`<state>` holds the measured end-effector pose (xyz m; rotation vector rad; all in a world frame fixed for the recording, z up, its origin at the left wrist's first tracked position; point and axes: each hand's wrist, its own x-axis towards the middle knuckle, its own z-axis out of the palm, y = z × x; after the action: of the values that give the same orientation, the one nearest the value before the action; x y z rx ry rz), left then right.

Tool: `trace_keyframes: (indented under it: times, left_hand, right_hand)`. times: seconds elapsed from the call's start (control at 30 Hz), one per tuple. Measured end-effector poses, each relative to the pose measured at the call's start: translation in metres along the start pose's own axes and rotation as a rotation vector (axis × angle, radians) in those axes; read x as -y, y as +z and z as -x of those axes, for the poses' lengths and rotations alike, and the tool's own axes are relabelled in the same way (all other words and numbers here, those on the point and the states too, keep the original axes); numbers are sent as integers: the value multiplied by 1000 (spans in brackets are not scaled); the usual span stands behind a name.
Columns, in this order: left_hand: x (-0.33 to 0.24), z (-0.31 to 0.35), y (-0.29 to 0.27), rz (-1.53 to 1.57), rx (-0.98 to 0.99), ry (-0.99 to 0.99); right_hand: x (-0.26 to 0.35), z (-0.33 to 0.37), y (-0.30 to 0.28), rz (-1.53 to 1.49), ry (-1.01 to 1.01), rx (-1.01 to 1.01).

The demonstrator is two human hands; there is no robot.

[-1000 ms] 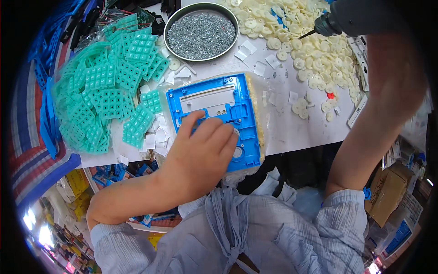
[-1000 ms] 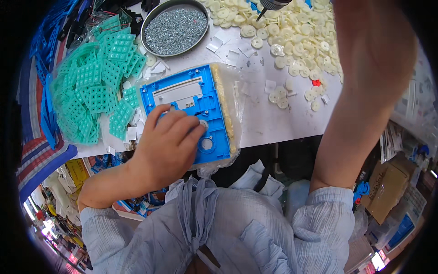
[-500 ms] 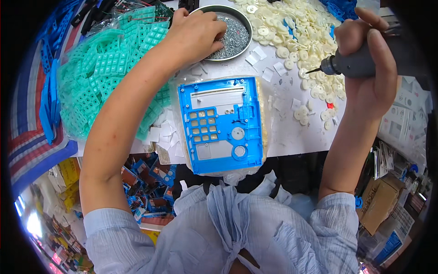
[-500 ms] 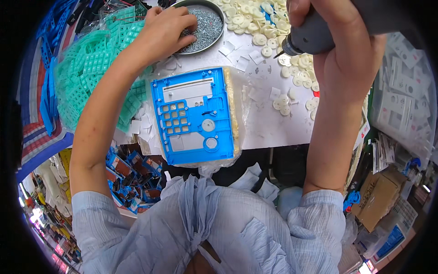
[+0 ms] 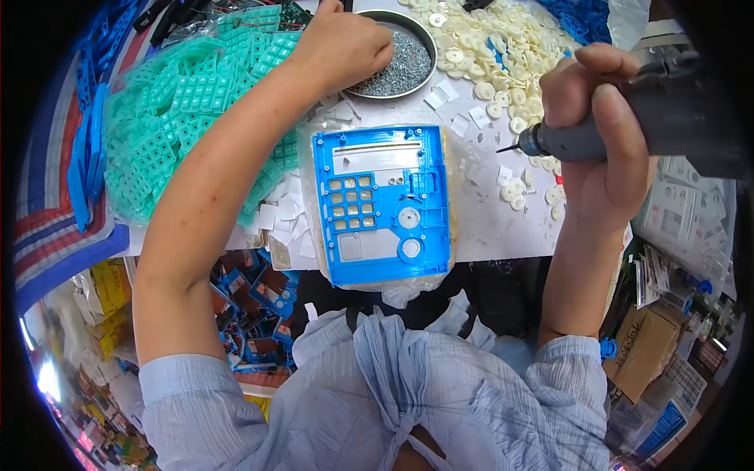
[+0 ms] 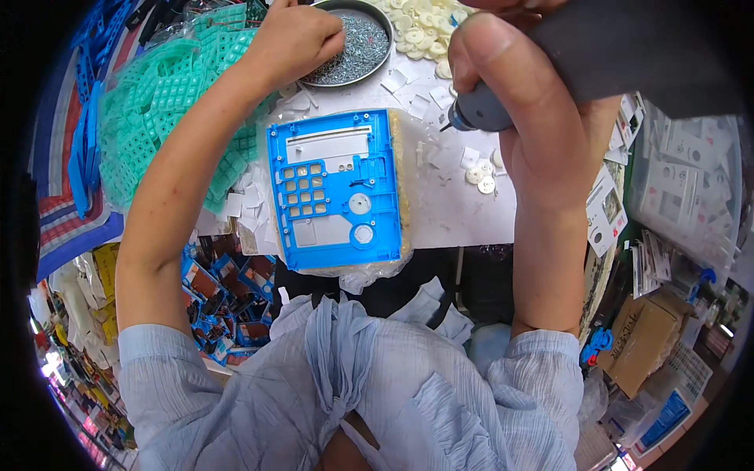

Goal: Assembling electronic components into a blue plastic toy housing and packaging the items.

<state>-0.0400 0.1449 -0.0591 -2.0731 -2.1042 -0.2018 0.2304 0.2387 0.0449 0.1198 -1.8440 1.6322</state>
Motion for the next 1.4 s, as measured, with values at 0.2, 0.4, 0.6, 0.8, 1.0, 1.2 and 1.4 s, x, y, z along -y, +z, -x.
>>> trace_keyframes:
  times: [0.2,0.4,0.6,0.8,1.0,1.2,1.4]
  left_hand:
    - [-66,71,-71,280,-262,81]
    - [-138,140,-76,818,-137,-32]
    - [-143,146,-70,792,-235,-94]
    - [-142,148,-67,677,-243,-33]
    - [-131,155,-67,577,-93,2]
    - [-136,157,-63,417,5,110]
    - [-148,158,-61,389,-89,-3]
  right_hand:
    - [20,28,24,-154,132,-21]
    - [32,39,71,-388,175,-29]
    - [29,36,81,-401,211,20]
    - [27,34,80,-347,169,105]
    - [22,44,78,-278,229,-73]
    - [13,49,75,-382,205,-14]
    - [0,63,81,-440,212,2]
